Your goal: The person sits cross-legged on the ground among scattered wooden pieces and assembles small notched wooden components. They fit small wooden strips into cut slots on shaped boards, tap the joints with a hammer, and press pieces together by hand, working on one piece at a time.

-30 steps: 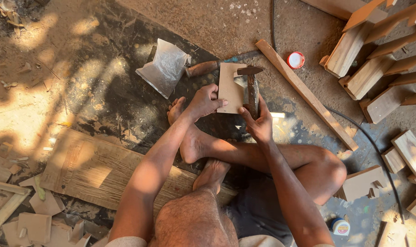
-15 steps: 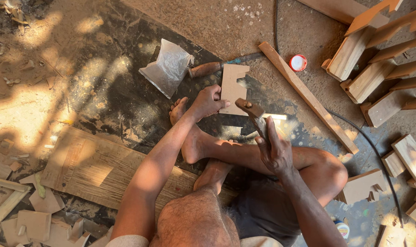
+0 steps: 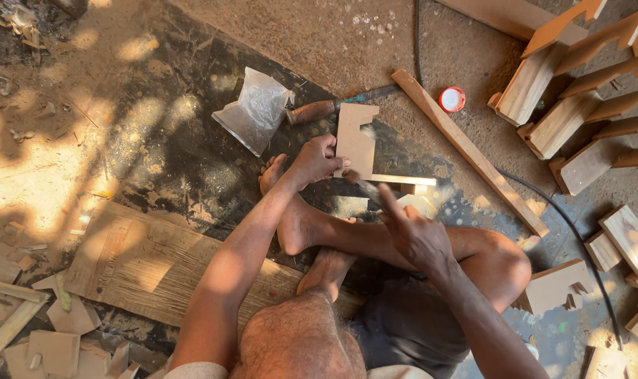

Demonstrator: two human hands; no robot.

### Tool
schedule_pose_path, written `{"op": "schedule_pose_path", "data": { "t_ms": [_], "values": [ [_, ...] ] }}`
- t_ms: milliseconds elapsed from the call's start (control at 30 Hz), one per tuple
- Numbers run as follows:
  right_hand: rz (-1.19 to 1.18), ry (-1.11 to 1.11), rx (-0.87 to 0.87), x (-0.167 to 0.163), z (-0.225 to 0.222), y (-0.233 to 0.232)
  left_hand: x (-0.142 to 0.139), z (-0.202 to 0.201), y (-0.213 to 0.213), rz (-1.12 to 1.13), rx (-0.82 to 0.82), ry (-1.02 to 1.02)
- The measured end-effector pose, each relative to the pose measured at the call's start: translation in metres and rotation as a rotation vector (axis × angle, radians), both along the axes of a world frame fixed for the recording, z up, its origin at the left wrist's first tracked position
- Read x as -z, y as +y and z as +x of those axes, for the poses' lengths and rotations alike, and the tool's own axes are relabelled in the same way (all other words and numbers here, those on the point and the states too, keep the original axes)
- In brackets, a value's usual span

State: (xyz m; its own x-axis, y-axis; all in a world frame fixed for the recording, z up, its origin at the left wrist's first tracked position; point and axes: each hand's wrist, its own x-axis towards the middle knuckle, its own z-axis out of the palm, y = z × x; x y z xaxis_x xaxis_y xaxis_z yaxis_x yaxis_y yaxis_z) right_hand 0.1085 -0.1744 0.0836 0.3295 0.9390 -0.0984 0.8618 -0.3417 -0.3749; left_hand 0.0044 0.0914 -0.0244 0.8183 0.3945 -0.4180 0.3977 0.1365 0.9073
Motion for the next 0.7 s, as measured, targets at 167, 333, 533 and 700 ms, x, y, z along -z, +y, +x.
{"op": "schedule_pose_path", "data": {
  "t_ms": [167, 333, 533, 700],
  "values": [
    [0.145, 0.003, 0.050, 0.002, -0.002, -0.009, -0.003, -0.001, -0.001, -0.029, -0.018, -0.011],
    [0.520, -0.042, -0.124, 0.004, 0.001, -0.010, -0.005, -0.003, -0.001, -0.028, -0.005, -0.005],
    [0.217, 0.089, 0.090, 0.010, 0.005, -0.012, -0.007, -0.005, -0.006, -0.039, -0.003, -0.015],
    [0.279, -0.018, -0.053, 0.014, 0.005, -0.016, -0.007, -0.001, -0.001, -0.078, -0.021, -0.063]
  ]
}}
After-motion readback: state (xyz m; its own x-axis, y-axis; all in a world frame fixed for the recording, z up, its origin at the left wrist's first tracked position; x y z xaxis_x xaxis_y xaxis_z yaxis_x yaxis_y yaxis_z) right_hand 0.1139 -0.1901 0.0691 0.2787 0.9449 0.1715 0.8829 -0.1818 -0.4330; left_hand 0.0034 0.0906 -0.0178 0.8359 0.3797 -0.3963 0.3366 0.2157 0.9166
